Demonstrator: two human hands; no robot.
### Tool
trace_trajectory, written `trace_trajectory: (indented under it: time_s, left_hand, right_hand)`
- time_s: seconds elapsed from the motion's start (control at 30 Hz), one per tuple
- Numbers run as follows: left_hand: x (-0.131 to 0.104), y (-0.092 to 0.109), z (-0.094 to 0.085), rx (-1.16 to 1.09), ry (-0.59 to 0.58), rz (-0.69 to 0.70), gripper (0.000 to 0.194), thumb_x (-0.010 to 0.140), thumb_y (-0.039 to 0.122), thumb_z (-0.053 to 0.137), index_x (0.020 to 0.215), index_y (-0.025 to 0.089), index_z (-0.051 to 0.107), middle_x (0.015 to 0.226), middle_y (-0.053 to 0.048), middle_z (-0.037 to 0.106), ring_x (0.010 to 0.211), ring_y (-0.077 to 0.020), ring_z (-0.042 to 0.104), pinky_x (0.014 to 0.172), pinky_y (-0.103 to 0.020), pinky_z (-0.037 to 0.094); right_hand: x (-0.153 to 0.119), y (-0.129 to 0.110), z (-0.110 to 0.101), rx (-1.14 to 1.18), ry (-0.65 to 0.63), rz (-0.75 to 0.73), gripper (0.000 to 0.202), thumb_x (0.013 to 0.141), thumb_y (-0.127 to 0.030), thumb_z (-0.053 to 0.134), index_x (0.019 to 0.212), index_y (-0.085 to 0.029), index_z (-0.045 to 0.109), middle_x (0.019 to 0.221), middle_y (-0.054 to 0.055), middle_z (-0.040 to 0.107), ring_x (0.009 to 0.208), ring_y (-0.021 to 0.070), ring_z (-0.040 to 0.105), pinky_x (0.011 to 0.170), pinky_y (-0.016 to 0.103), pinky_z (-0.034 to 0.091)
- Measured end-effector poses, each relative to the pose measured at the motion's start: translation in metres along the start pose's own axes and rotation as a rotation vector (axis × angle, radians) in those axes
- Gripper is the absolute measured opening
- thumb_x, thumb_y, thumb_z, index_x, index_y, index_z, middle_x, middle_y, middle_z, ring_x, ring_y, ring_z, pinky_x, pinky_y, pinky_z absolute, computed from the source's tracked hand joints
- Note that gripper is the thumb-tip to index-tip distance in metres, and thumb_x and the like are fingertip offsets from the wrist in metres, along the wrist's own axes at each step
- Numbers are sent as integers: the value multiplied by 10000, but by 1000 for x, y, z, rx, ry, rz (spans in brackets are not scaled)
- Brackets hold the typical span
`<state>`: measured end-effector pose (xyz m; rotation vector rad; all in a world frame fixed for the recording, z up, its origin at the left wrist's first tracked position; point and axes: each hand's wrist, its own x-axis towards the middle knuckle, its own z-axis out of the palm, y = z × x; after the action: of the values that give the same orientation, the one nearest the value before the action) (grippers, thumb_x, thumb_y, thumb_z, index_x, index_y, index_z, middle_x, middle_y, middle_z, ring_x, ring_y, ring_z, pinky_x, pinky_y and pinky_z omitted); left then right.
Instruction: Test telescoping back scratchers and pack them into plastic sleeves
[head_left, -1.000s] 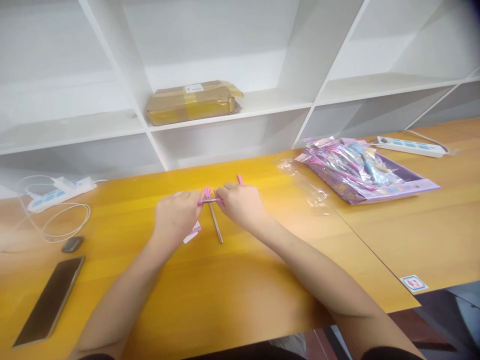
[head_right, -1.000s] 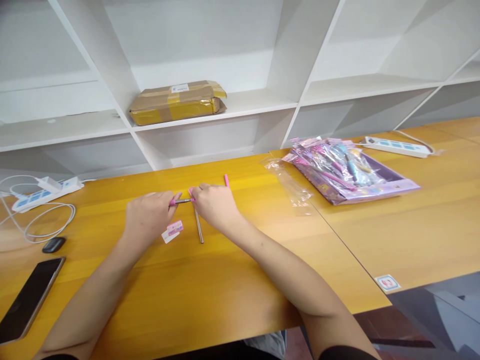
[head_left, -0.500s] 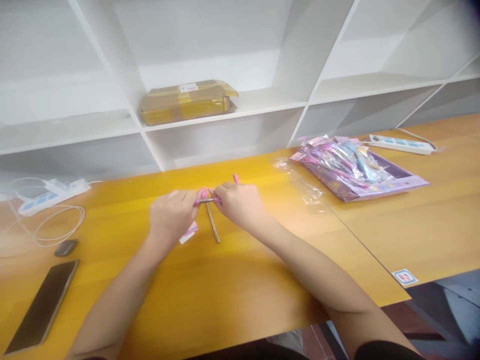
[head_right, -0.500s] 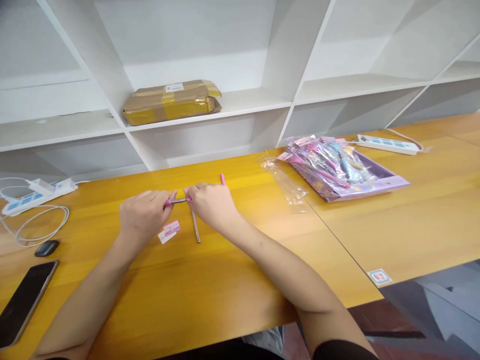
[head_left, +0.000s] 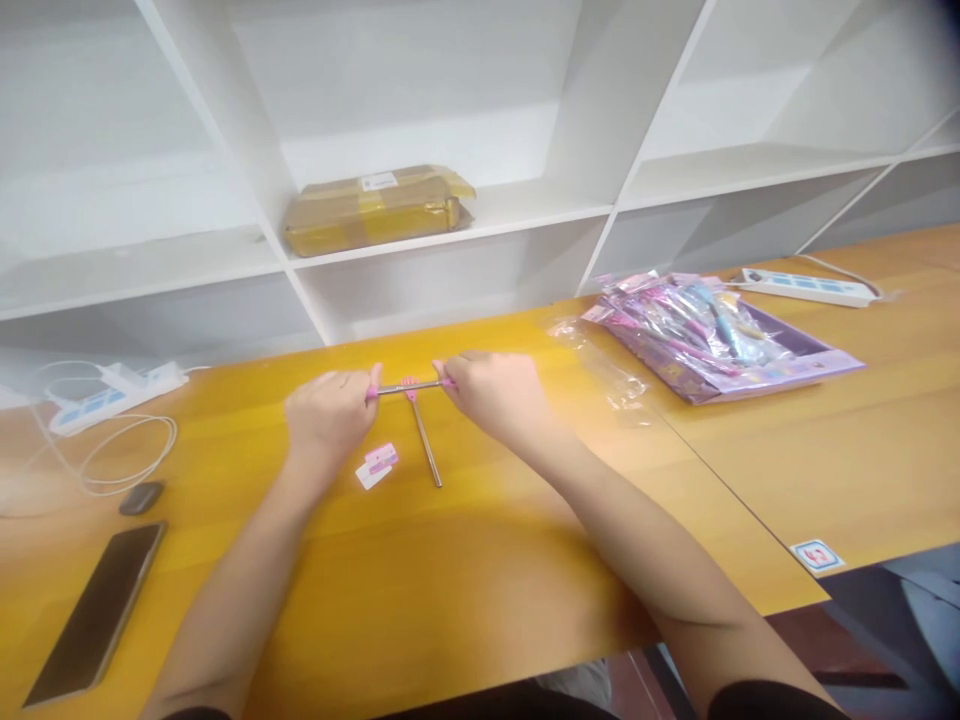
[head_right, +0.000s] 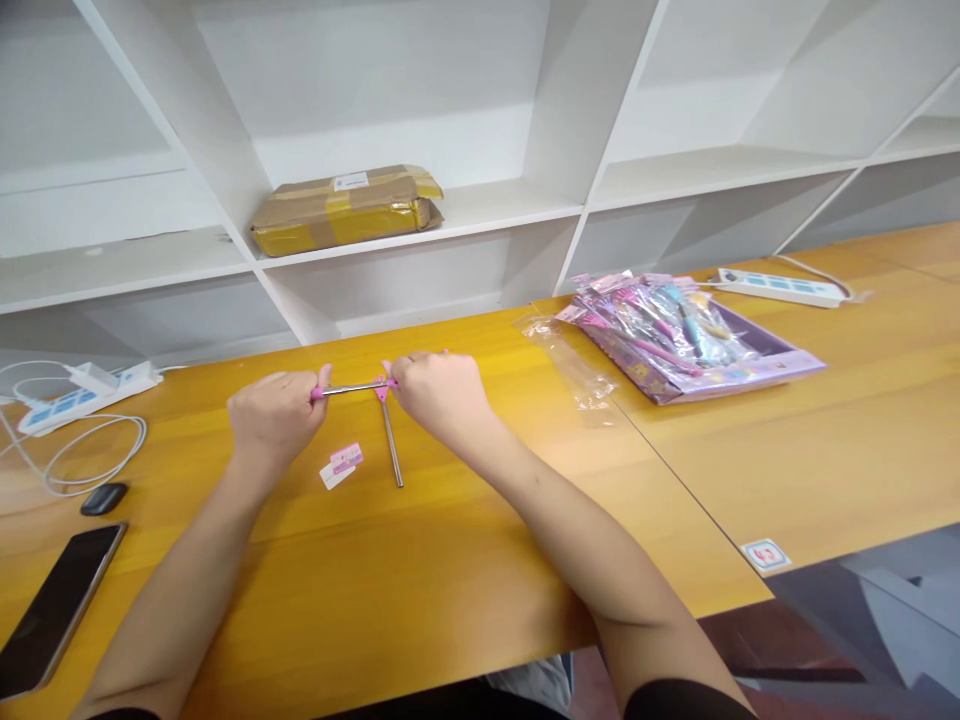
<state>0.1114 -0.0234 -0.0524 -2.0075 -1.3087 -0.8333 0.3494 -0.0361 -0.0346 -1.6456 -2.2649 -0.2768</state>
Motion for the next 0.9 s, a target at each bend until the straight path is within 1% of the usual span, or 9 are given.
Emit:
trace_trajectory:
  time_s: [0.17, 0.3, 0.37, 0.47, 0.53, 0.6, 0.67, 0.77, 0.9]
  left_hand:
    - [8, -32, -3, 38, -72, -107, 529, 987, 378, 605, 522, 204, 423, 505, -37, 453, 530, -169, 356, 577, -347, 135]
    - [14, -61, -11, 59, -44, -152, 530, 961, 391, 614, 522, 212, 377, 515, -40, 426, 549, -176, 327, 594, -350, 140]
    - [15, -81, -17, 84, -29, -151, 534, 971, 403, 585, 523, 216, 363, 520, -41, 418, 558, -178, 312, 591, -347, 152]
    - [12, -120, -30, 164, -15, -146, 545, 959, 429, 567, 512, 223, 334, 510, -28, 373, 570, -180, 296, 580, -329, 163]
    - [8, -146, -39, 247, 44, -172, 538, 914, 427, 592, 501, 227, 311, 490, -5, 309, 557, -169, 257, 579, -315, 162]
    - [4, -165, -48, 300, 98, -196, 567, 867, 425, 618, 481, 230, 252, 461, 19, 212, 531, -156, 191, 583, -317, 138]
    - [1, -176, -53, 326, 122, -225, 580, 853, 416, 620, 475, 228, 221, 449, 30, 170, 522, -150, 148, 594, -322, 121]
    - [-1, -180, -56, 333, 125, -293, 581, 867, 407, 598, 471, 230, 212, 451, 32, 154, 525, -151, 122, 606, -324, 119]
    - [-2, -181, -51, 301, 48, -360, 574, 887, 409, 592, 474, 238, 231, 462, 26, 174, 528, -156, 155, 614, -328, 132]
  right_hand:
    - [5, 26, -2, -22, 97, -29, 560, 1159, -438, 376, 808, -166, 716, 714, 70, 668, 605, 157, 490, 610, 310, 146]
    - [9, 53, -8, -36, 188, -35, 599, 1158, -467, 347, 743, -174, 664, 666, 59, 617, 596, 158, 468, 613, 313, 146]
    - [9, 75, -12, -56, 230, -60, 601, 1150, -474, 343, 701, -182, 613, 662, 51, 591, 598, 154, 446, 614, 315, 152]
    - [5, 111, -22, -86, 285, -107, 580, 1129, -492, 358, 657, -195, 517, 670, 35, 546, 612, 149, 407, 618, 314, 179]
    - [0, 133, -31, -126, 351, -69, 577, 1118, -502, 358, 627, -206, 427, 664, 20, 501, 611, 146, 363, 619, 316, 193]
    - [-7, 150, -38, -175, 416, -10, 581, 1114, -506, 352, 612, -214, 330, 646, 6, 454, 603, 143, 314, 619, 318, 201]
    - [-12, 165, -41, -215, 468, 45, 576, 1106, -487, 371, 609, -221, 252, 625, -1, 418, 592, 141, 274, 619, 326, 208]
    - [-16, 193, -39, -253, 546, 165, 579, 1062, -435, 465, 594, -236, 187, 588, -4, 382, 570, 143, 219, 618, 350, 210]
    - [-17, 234, -28, -263, 580, 318, 623, 1001, -403, 538, 542, -244, 148, 529, -9, 328, 533, 139, 162, 612, 367, 203]
